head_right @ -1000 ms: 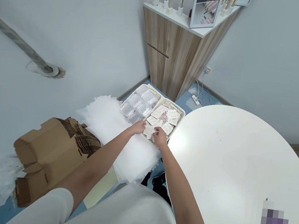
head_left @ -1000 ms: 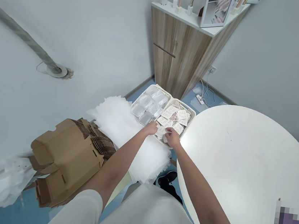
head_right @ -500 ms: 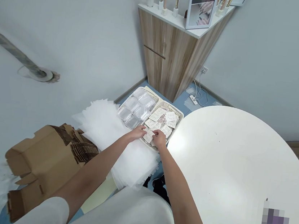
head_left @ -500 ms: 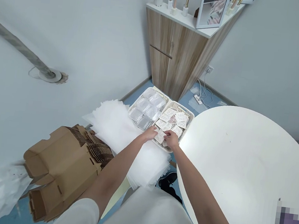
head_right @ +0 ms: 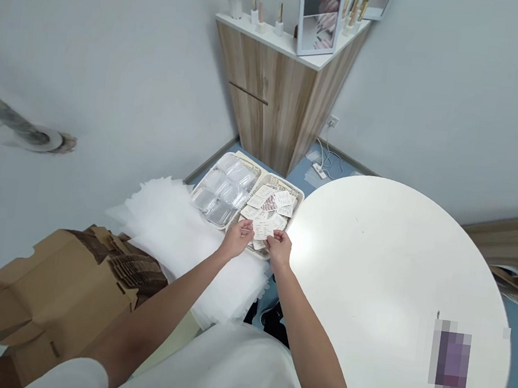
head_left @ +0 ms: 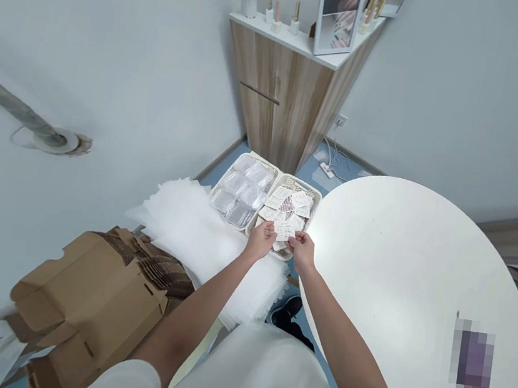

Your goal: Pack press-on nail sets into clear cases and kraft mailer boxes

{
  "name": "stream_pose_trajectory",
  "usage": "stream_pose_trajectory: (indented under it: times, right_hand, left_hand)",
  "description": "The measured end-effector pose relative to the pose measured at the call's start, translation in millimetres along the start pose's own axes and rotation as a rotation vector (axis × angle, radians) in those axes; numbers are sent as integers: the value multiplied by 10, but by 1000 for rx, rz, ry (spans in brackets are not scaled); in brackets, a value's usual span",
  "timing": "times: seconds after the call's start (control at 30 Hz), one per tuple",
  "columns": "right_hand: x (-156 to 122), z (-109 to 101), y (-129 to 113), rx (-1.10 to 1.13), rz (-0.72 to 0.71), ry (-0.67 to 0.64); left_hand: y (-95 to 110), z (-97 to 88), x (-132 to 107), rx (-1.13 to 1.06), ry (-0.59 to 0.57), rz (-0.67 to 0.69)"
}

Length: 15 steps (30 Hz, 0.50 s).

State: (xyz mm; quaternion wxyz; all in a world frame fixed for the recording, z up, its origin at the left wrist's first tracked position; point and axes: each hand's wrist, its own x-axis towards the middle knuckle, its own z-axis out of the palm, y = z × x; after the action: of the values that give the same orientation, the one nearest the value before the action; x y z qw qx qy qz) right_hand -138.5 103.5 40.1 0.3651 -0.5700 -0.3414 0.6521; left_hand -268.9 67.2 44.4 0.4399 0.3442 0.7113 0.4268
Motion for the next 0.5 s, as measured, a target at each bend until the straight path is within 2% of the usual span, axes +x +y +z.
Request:
stream_pose_trajectory:
  times: [0.13,0.23,0.37,0.5]
  right_hand:
    - [-224,-186,-49,-72,-115,-39]
    - [-400,-353,-82,-162,-238,-80]
    - [-609,-556,-112,-325,-379,-68]
    - [-784,-817,-125,-473,-532,-74]
  left_hand:
    - [77,202,-162,-98,-61,-12]
    - [118,385,-318,-230,-173,-7]
    - [194,622,-532,-357,-309,3]
    - [274,788,-720,-405,-358,-20]
